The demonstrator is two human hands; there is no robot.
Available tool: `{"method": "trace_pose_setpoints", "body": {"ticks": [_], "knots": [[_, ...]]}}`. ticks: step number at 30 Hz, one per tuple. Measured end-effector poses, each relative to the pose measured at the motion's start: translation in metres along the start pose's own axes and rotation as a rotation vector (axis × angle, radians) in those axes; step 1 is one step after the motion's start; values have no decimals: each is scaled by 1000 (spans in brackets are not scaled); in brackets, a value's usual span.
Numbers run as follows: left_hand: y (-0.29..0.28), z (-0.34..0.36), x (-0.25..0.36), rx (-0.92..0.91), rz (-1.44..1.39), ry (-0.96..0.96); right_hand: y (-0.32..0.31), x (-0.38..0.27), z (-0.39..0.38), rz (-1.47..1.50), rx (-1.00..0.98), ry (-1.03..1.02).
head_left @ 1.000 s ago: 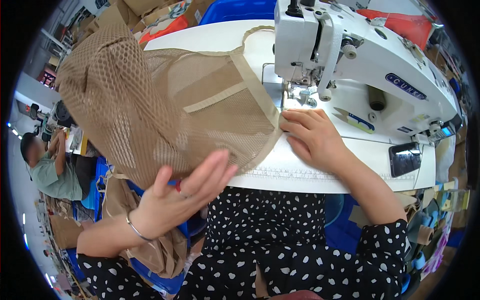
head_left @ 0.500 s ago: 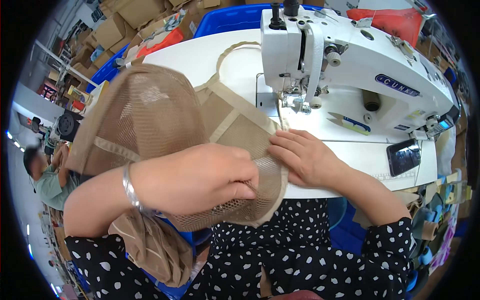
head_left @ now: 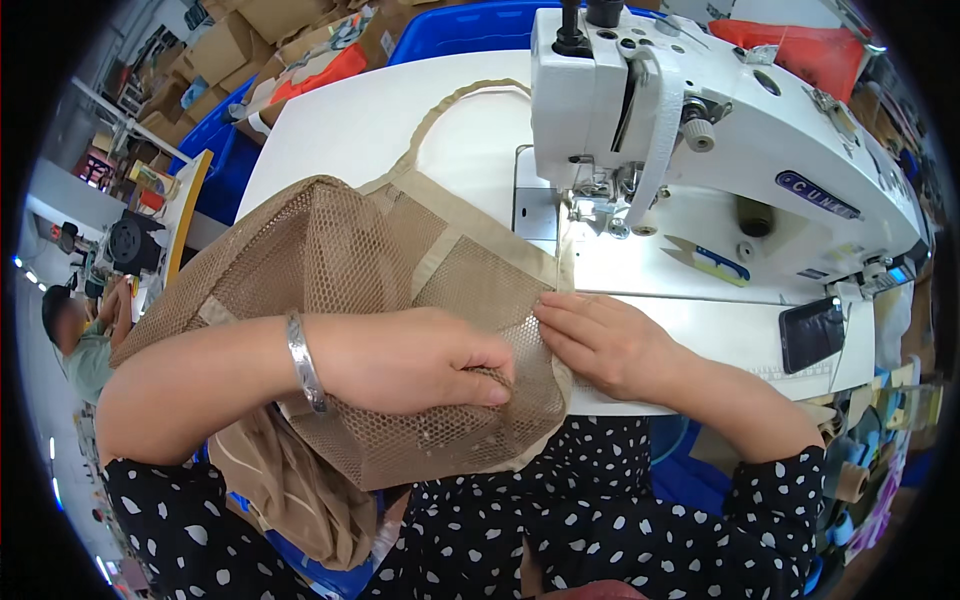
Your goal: Sewing fabric straps and edging onto a mesh bag using an industrial sewing machine.
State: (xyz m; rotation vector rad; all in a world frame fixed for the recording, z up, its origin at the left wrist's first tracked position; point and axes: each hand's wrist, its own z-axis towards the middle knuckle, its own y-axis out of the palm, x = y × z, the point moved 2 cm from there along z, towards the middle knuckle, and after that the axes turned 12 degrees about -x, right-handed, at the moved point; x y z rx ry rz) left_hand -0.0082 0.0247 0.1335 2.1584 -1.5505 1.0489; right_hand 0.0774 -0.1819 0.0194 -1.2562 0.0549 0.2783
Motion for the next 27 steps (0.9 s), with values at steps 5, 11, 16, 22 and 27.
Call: {"method": "trace_pose_setpoints", "body": {"ticks": [5, 11, 16, 22, 27], "knots": [[-6, 6, 2, 12, 75, 57, -3, 2, -2, -37, 16, 151], [-15, 8, 6, 20, 143, 50, -4, 3, -1, -94, 39, 187], [-25, 9, 10, 58, 171, 47, -2, 7, -1, -85, 105, 207], [-34, 12, 11, 172, 310, 84, -4, 10, -3, -95, 77, 209], [-4, 9, 32, 476, 1151, 106, -6, 13, -4, -106, 64, 222]]}}
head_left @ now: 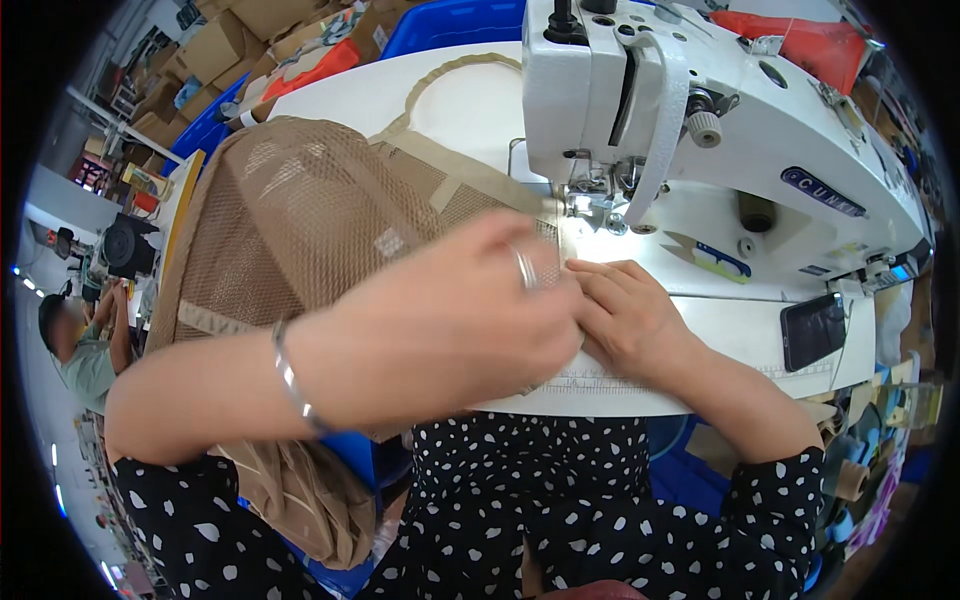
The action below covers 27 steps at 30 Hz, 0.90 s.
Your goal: Sewing fabric straps and edging onto a mesh bag using an industrial sewing machine.
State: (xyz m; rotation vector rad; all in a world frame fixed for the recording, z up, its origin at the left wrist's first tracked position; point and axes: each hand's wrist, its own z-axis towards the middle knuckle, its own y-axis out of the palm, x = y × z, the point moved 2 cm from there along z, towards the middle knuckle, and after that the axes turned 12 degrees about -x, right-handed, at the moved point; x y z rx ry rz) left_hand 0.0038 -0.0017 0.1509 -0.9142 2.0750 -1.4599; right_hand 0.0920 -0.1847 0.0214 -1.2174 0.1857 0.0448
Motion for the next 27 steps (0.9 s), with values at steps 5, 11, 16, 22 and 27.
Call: {"method": "trace_pose_setpoints", "body": {"ticks": [5, 11, 16, 22, 27], "knots": [[7, -21, 42, -23, 329, -230, 0, 4, 0, 43, -29, 77], [16, -32, 32, -201, 370, -384, 1, 6, 3, 49, -82, 120], [14, -32, 29, -193, 310, -352, 0, 12, 5, 58, -42, 141], [28, -18, 1, -121, 394, -260, -1, 19, 6, 67, -55, 194], [31, 0, -6, -190, -129, -64, 0, 22, 5, 87, -72, 230]]}}
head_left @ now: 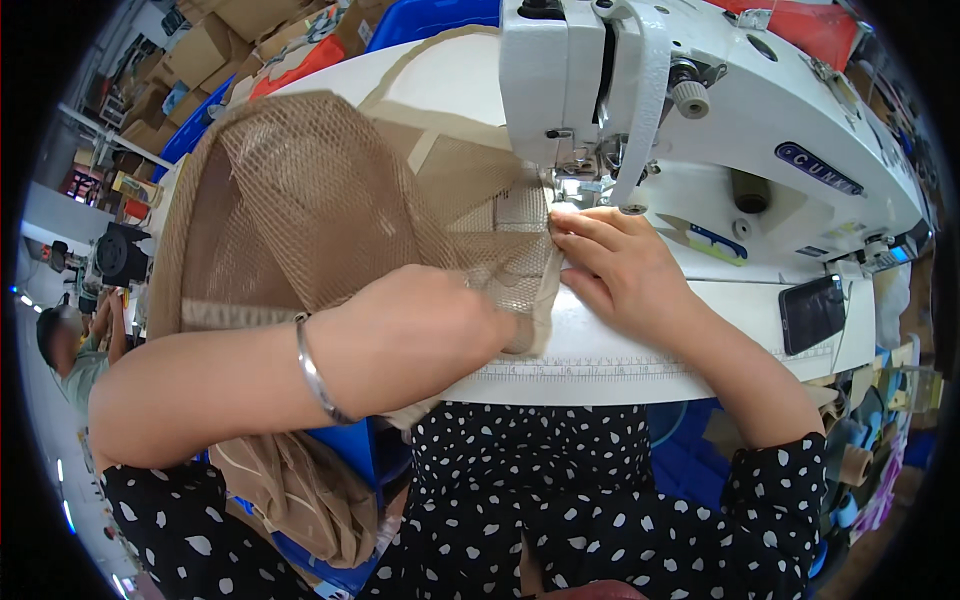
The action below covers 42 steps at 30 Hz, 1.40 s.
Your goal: Sewing fabric straps and edging onto a mesh bag using an industrial sewing machine.
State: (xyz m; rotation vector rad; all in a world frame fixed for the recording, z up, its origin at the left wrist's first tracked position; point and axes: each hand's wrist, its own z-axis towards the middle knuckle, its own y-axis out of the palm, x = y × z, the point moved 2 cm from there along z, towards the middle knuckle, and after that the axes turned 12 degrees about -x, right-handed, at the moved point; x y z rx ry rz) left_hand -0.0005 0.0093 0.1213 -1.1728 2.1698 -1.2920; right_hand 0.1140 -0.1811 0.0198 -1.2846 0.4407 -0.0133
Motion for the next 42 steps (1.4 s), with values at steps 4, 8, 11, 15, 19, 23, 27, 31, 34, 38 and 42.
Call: {"method": "trace_pose_setpoints", "body": {"ticks": [4, 8, 11, 15, 19, 23, 27, 31, 34, 38, 42], "knots": [[-5, 17, -5, -12, -266, -2, 0, 1, 0, 0, -5, 8], [-5, 33, -10, -77, -301, -82, -1, 0, -1, 49, -18, 4], [-5, 41, -12, -107, -246, -126, -2, -1, -1, 13, 15, -17], [-7, 48, -13, -100, -227, -174, 0, -1, -1, -12, 46, 21], [-11, 52, -16, -84, -209, -186, 2, 0, -1, -12, 72, 39], [-13, 55, -18, -89, -181, -197, 1, 0, -1, 5, 71, 45], [-11, 55, -17, -101, -92, -161, 0, 0, -1, 20, 68, 50], [-11, 58, -17, -92, 10, -116, 0, 0, -1, 16, 74, 62], [-11, 65, -20, -118, 32, -140, 0, 1, -1, -5, 71, 80], [-9, 72, -27, -115, 63, -147, 1, 1, -2, -40, 26, 127], [-6, 77, -35, -59, 169, -127, 2, 1, -2, -72, 2, 151]]}}
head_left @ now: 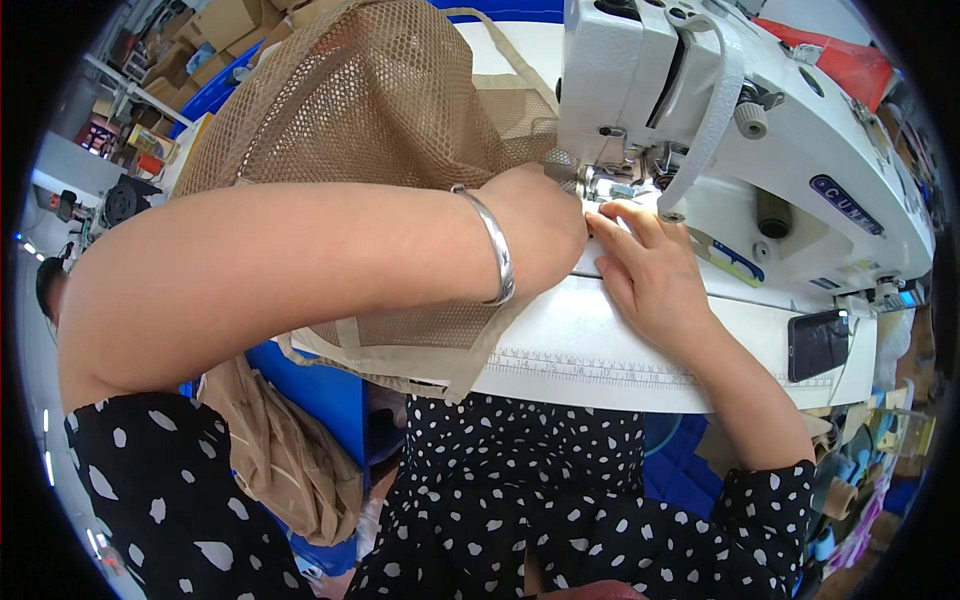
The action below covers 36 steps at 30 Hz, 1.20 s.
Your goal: Sewing fabric straps and edging onto a mesh bag using an industrial sewing machine.
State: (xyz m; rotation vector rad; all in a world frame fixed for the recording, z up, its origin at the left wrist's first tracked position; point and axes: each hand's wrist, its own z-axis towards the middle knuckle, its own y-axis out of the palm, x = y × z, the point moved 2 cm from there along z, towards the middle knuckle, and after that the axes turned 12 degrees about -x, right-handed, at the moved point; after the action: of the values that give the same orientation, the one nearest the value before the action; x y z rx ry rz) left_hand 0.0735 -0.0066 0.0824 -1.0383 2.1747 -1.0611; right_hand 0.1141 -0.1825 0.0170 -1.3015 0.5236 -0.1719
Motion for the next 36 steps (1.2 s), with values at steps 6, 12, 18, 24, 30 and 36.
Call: {"method": "trace_pose_setpoints", "body": {"ticks": [6, 12, 18, 24, 30, 36], "knots": [[5, 5, -2, 101, 64, -48, -1, -1, 0, -6, -38, 29], [13, 7, 3, 184, -67, -121, 0, -2, 0, 2, -20, 28], [12, 12, 1, 188, -79, -143, -1, -1, 1, -2, 7, 22], [8, 11, 1, 182, -106, -161, -1, 3, -2, 65, 53, 17], [7, 14, -3, 159, -150, -165, -16, 37, 3, 635, 357, 248], [6, 18, -6, 123, -183, -211, -28, 50, 8, 634, 320, 345]]}}
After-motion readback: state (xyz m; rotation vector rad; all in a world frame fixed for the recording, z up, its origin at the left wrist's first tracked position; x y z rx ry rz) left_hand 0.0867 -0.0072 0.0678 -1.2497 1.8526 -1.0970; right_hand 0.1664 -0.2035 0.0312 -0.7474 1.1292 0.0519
